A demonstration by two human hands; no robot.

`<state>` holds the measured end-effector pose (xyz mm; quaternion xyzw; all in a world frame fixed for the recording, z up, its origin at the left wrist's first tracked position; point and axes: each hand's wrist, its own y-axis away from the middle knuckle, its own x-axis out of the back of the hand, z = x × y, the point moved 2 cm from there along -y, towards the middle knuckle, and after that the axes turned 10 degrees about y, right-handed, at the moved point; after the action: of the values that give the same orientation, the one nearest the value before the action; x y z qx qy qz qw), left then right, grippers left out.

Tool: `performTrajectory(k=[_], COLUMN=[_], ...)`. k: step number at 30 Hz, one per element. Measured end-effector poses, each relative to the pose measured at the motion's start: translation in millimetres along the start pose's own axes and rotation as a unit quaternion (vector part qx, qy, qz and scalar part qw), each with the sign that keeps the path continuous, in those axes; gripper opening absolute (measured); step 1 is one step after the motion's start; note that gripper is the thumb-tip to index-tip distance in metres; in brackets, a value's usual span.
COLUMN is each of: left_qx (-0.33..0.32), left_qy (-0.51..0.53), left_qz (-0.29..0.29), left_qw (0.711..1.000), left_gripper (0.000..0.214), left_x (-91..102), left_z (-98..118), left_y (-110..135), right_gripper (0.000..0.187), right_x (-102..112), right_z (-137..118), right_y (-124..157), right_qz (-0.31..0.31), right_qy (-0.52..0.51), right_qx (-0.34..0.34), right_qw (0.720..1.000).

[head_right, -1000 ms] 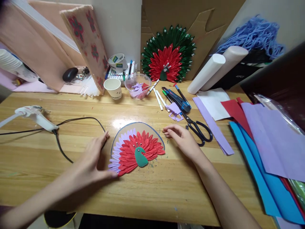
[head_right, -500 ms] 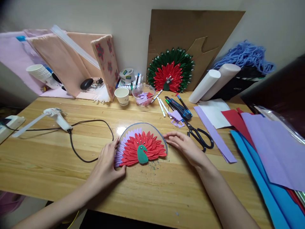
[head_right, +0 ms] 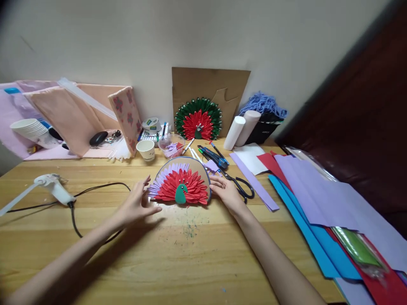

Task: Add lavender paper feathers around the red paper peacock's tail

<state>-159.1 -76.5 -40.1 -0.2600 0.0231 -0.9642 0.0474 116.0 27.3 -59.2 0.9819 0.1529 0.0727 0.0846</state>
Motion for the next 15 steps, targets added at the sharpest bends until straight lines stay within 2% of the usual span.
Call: performTrajectory(k=[1,3,5,7,10,12,15], left_qx=[0.023,0.06,0.071,0.073,0.097,0.109,0.12], left_qy=[0.05,0.145,0.197,0.223,0.254,0.265,0.272], left_qz=[-0.018,-0.048,-0.042,-0.021,-0.017,-0.017,-0.005], left_qw=[0.998,0.986,0.977,0.972,0.962,0.958,0.955], left_gripper=[0.086,0.061,0.04,0.037,0.038,0.041,0.043], left_x=[2.5,5.3,6.4,5.7,1.7,-0.4,-1.1], left_z=[3,13,23,31,37,38,39], left_y=[-13,-36,-55,-69,-78,-81,-82], right_gripper=[0.048,0.046,0.043,0.042,0.04,0.037,0.031], right_x=[3,7,9,10,10,8,4], right_z=[0,-2,-4,-6,-7,-7,-9], right_y=[-2,-5,-6,-5,-4,-2,-1], right_qz=[0.021,0.048,0.061,0.071,0.07,0.041,-0.031], right_qy=[0.004,0.012,0.014,0.006,-0.011,-0.005,0.022], right_qx=[0.014,0.038,0.059,0.072,0.041,0.018,0.028], right_qw=[1.0,0.998,0.996,0.995,0.997,0.999,0.999])
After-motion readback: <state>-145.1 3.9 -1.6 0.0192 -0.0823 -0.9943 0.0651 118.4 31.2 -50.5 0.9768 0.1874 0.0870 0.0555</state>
